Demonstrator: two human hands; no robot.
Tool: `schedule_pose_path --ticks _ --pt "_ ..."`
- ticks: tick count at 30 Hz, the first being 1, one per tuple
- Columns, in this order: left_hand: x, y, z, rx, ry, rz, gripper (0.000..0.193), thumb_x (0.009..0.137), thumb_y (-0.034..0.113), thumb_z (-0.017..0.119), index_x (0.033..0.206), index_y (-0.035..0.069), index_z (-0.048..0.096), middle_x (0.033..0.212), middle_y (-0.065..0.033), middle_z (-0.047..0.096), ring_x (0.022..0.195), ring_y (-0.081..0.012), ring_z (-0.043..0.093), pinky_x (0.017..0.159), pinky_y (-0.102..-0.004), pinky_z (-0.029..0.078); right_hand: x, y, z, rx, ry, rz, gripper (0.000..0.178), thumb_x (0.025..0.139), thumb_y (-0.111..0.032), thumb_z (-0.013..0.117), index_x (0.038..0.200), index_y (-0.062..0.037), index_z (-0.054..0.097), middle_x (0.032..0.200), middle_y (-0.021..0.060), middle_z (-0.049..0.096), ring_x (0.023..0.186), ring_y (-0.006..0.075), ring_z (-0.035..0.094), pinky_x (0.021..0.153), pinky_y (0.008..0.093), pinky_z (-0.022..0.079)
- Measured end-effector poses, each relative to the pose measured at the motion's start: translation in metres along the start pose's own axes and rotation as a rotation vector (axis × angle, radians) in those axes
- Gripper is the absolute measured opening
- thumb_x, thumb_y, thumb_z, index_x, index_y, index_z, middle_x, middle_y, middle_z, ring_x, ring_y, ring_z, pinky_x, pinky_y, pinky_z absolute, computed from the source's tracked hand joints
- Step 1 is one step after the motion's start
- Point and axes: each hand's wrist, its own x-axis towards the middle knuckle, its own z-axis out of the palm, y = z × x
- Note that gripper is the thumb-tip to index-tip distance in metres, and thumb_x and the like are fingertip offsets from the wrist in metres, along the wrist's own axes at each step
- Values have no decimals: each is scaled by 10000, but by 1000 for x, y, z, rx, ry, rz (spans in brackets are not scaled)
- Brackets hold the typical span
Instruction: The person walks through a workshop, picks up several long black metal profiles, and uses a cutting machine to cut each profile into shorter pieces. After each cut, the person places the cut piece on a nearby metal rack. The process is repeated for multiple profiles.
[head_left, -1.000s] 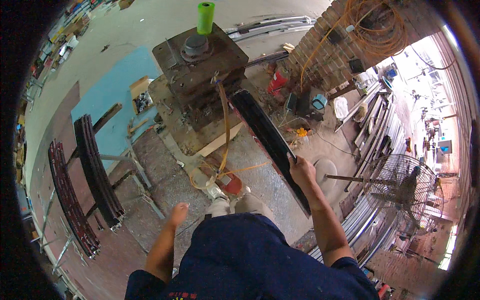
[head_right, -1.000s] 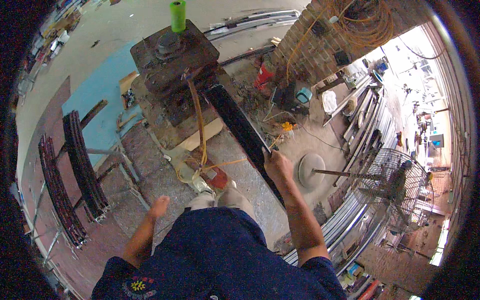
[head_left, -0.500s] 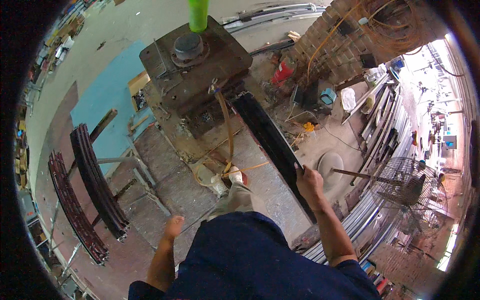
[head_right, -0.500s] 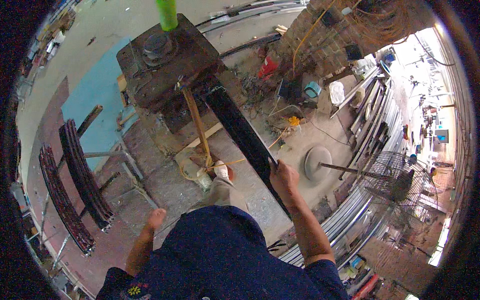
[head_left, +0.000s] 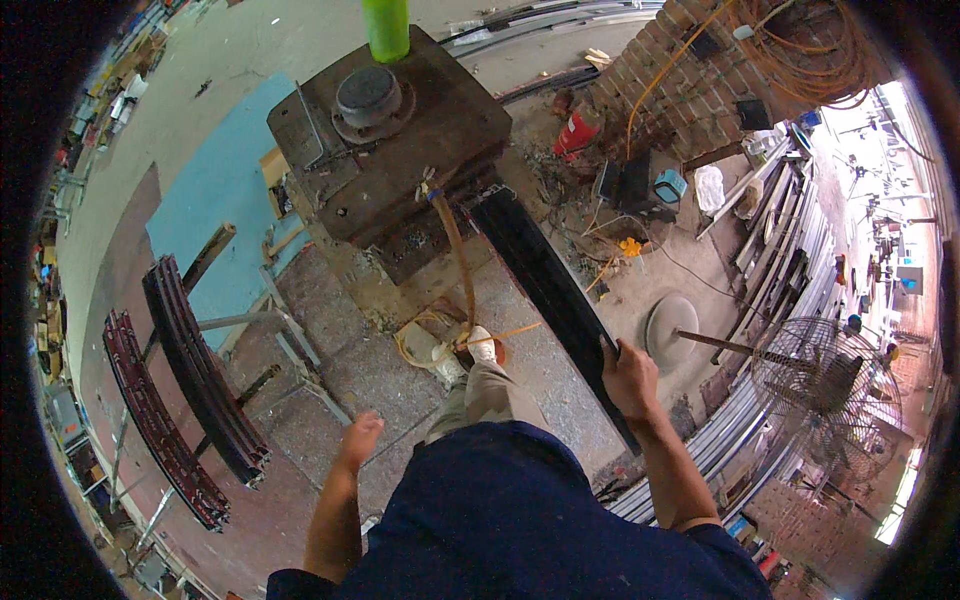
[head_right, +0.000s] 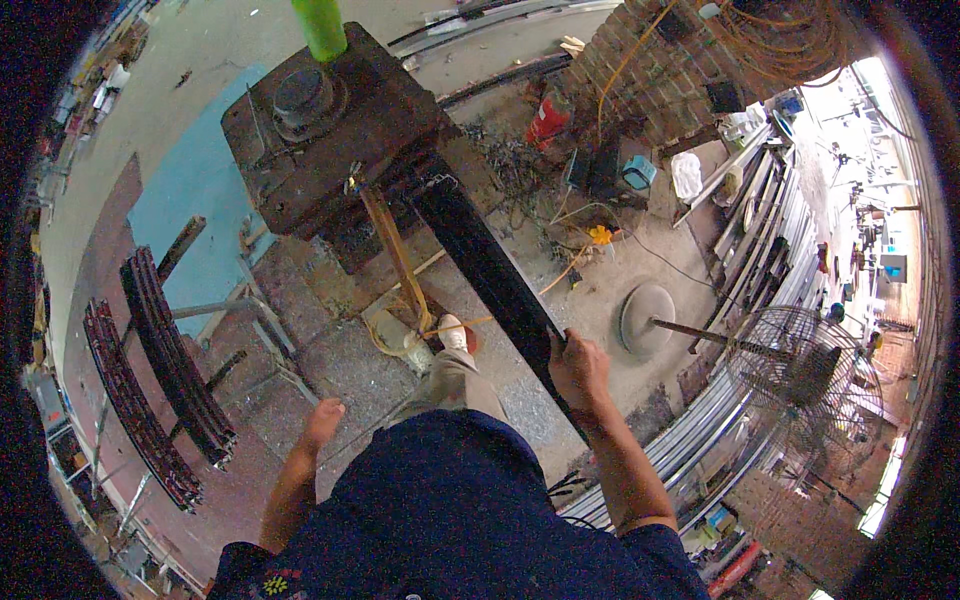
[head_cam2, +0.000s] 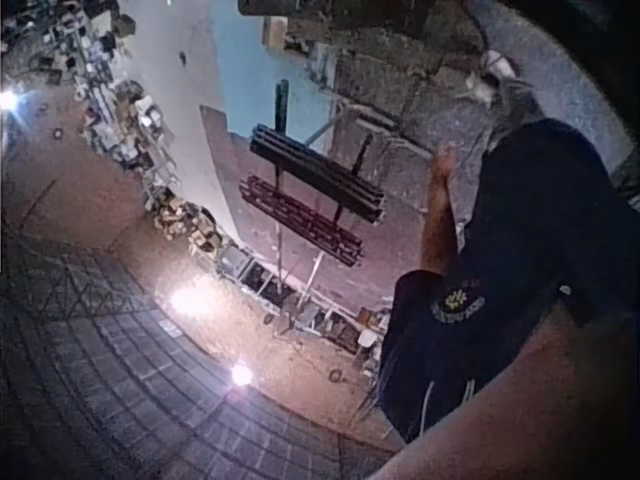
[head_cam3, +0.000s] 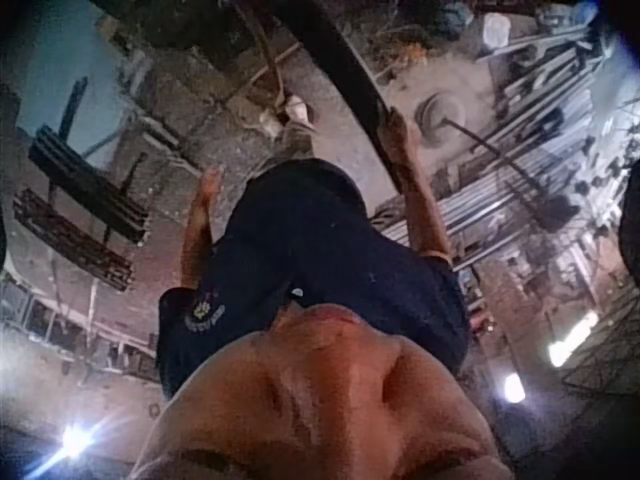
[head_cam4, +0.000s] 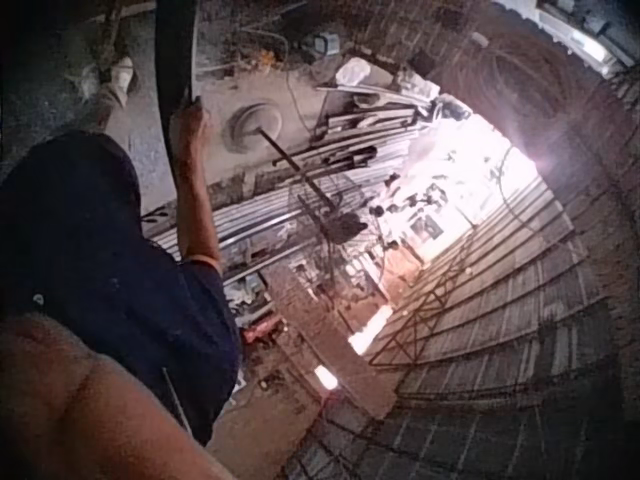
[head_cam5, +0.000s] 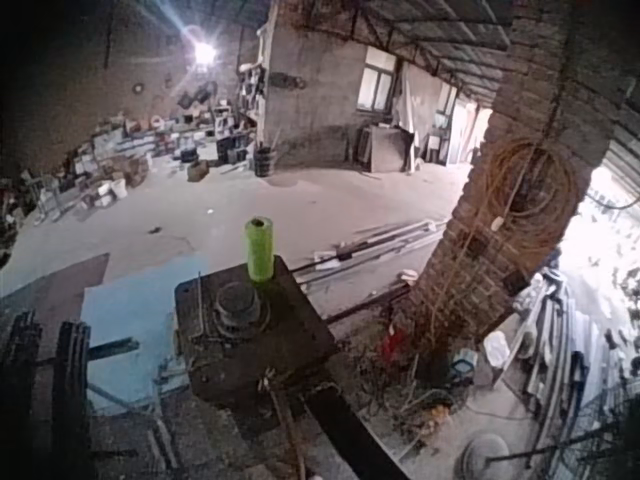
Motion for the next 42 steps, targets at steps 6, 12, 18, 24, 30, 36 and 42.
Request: schedule_pose_path --ticks 6,12,18,24,30,36,42 --pt "-13 -18 3 63 37 64 447 855 302 641 1134 -36 555 1035 -171 658 940 -252 639 835 -344 487 -3 1 1 19 -16 -3 298 873 -339 555 837 -46 597 709 220 613 717 408 609 605 484 469" --pt "-31 -52 8 59 124 111 355 847 266 629 1061 -17 595 1003 -165 655 918 -259 639 815 -328 487 -4 14 24 17 53 -38 306 878 -346 546 887 -47 612 748 226 623 739 411 611 617 487 471" --pt "-44 -99 1 404 76 221 298 841 255 605 1038 31 624 991 -155 650 889 -257 632 775 -336 492 28 42 118 331 -40 -33 326 887 -341 522 911 -30 616 779 255 618 763 448 599 648 500 476" --pt "-87 -37 -3 25 189 -134 389 860 308 603 1091 -4 588 985 -156 658 880 -269 634 760 -374 497 50 63 197 822 48 -152 307 933 -311 542 858 -17 590 643 102 503 646 193 467 611 364 415" --pt "-101 -44 17 368 216 -51 463 876 392 545 1098 -11 591 1107 -179 623 1028 -325 596 853 -403 479 -5 89 152 653 -21 -208 348 934 -264 490 1045 41 616 889 177 654 794 252 596 733 337 463" --pt "-101 32 108 243 98 419 447 893 344 562 1178 0 540 1139 -163 614 1043 -287 590 892 -357 465 -85 137 88 709 -40 -160 371 960 -315 500 984 40 606 734 41 539 668 137 443 596 313 381" --pt "-151 204 163 -361 -120 710 506 910 332 584 1274 19 425 1154 -131 595 1060 -202 564 902 -340 450 -123 64 -7 639 146 -491 376 934 -313 536 1056 35 604 884 189 640 835 315 599 792 392 457"
